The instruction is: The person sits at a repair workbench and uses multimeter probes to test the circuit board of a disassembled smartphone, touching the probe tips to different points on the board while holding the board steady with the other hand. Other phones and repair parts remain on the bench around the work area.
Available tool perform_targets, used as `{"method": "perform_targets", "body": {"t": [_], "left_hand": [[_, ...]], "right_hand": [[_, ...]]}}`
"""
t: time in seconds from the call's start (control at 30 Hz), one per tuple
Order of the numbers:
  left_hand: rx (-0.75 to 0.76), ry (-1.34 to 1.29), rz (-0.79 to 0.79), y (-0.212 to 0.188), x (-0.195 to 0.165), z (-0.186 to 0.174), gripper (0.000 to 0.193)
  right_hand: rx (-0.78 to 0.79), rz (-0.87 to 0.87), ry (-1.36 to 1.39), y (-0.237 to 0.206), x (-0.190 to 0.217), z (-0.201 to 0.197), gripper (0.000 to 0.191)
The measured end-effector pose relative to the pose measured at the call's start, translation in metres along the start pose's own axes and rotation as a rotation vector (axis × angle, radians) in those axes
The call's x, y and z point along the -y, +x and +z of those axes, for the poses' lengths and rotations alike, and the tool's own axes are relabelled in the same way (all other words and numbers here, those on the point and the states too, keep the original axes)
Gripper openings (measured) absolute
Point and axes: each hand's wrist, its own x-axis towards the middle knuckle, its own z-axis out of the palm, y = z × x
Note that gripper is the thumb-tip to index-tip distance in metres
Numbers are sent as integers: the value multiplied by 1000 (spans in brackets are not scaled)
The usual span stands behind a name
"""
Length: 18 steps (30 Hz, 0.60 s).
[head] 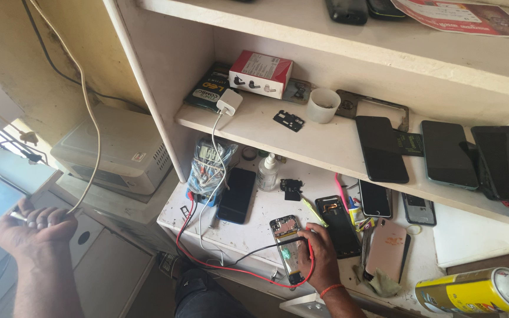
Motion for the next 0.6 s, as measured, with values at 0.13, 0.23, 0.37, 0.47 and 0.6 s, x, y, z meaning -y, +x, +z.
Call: {"method": "perform_targets", "body": {"t": [0.13,0.23,0.37,0.47,0.6], "left_hand": [[72,53,15,2,4,-4,50],[-114,443,171,4,10,-18,60],[-152,682,-93,-13,55,-56,94],[93,776,22,-50,127,-105,37],[452,1475,-174,-117,223,-164,34]], "right_hand": [[-14,-34,-11,-1,0,0,23],[-19,-62,-18,-1,0,-1,24],[-18,-53,-21,0,-1,-1,25],[-17,-60,-33,0,-2,-1,27],[-11,-51,-40,-2,-3,-1,29]]}}
